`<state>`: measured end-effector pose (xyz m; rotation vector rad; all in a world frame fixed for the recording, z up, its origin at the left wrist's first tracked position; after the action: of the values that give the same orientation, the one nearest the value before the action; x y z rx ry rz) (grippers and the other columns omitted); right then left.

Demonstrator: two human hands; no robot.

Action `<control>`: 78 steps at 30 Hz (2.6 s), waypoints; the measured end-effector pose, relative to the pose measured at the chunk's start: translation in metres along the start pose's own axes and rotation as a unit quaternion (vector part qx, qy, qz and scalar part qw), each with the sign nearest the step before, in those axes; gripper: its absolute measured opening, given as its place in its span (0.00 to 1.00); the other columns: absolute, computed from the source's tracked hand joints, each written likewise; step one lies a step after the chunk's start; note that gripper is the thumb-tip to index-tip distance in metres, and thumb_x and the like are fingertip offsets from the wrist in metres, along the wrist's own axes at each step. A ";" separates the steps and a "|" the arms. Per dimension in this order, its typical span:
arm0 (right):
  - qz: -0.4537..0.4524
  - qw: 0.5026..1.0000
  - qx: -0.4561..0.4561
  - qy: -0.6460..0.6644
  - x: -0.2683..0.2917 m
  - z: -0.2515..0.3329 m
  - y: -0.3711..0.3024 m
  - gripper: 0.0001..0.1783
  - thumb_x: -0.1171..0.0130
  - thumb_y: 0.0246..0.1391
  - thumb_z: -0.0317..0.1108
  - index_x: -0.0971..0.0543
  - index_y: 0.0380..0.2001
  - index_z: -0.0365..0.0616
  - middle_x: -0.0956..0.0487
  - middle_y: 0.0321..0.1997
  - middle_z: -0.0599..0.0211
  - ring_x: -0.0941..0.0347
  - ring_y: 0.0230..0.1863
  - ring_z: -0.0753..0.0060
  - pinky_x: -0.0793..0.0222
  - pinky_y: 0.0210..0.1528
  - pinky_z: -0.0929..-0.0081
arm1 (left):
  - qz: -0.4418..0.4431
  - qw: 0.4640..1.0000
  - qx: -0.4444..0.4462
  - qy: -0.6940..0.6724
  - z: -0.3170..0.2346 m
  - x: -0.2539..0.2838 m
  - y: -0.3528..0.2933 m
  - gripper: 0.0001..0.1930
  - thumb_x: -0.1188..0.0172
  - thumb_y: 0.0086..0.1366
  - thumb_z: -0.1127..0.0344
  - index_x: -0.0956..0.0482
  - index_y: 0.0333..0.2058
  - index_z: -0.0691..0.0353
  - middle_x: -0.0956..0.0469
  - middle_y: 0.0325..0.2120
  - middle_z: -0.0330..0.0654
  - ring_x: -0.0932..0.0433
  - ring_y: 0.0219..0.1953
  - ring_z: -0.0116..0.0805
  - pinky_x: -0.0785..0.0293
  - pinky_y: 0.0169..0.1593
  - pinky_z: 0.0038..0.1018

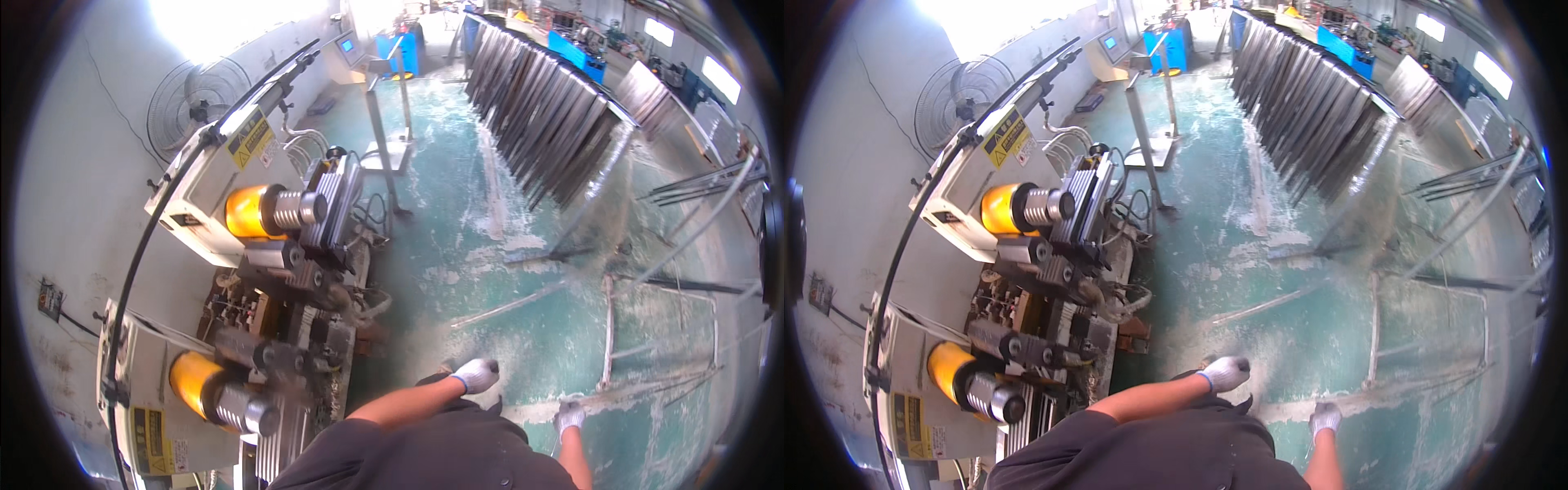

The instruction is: The person operates a metal rod bending machine in a workshop. They adjust the machine, feed multiple straight metal rods through the bending mechanism, and then measure the resulting bent rods with a tape measure on a wooden workbench.

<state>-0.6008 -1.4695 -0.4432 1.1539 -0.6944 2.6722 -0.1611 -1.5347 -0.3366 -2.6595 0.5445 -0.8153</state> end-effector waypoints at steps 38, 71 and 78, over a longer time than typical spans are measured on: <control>0.354 0.842 0.238 0.331 -0.276 1.192 0.553 0.13 0.33 0.74 0.37 0.15 0.50 0.37 0.13 0.35 0.65 0.18 0.30 0.75 0.18 0.32 0.75 | -0.592 0.803 0.022 -0.061 -0.028 0.907 0.399 0.10 0.32 0.71 0.73 0.14 0.48 0.67 0.13 0.40 0.50 0.12 0.43 0.40 0.16 0.51 0.35; 0.802 0.566 -0.006 0.189 -0.663 1.670 0.264 0.11 0.46 0.77 0.29 0.26 0.57 0.36 0.13 0.43 0.52 0.12 0.36 0.57 0.08 0.38 0.65 | -0.802 0.539 0.109 -0.232 0.111 1.214 0.328 0.20 0.33 0.79 0.63 0.21 0.63 0.67 0.15 0.43 0.39 0.19 0.43 0.25 0.20 0.50 0.27; 0.843 0.518 -0.009 0.143 -0.699 1.674 0.252 0.14 0.45 0.79 0.36 0.26 0.59 0.40 0.16 0.51 0.50 0.13 0.47 0.54 0.07 0.48 0.62 | -0.865 0.302 -0.039 -0.399 0.187 1.238 0.300 0.15 0.43 0.85 0.55 0.20 0.53 0.61 0.15 0.35 0.42 0.17 0.35 0.36 0.17 0.42 0.35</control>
<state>0.8943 -2.4457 -0.0358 -0.7749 -2.7717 3.6203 0.8179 -2.3099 -0.0216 -1.9761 -2.7885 0.5567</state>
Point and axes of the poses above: each hand's wrist, its own y-axis towards the middle knuckle, its own x-axis out of the back of the hand, z = x × y, the point moved 10 cm from there along y, towards the middle knuckle
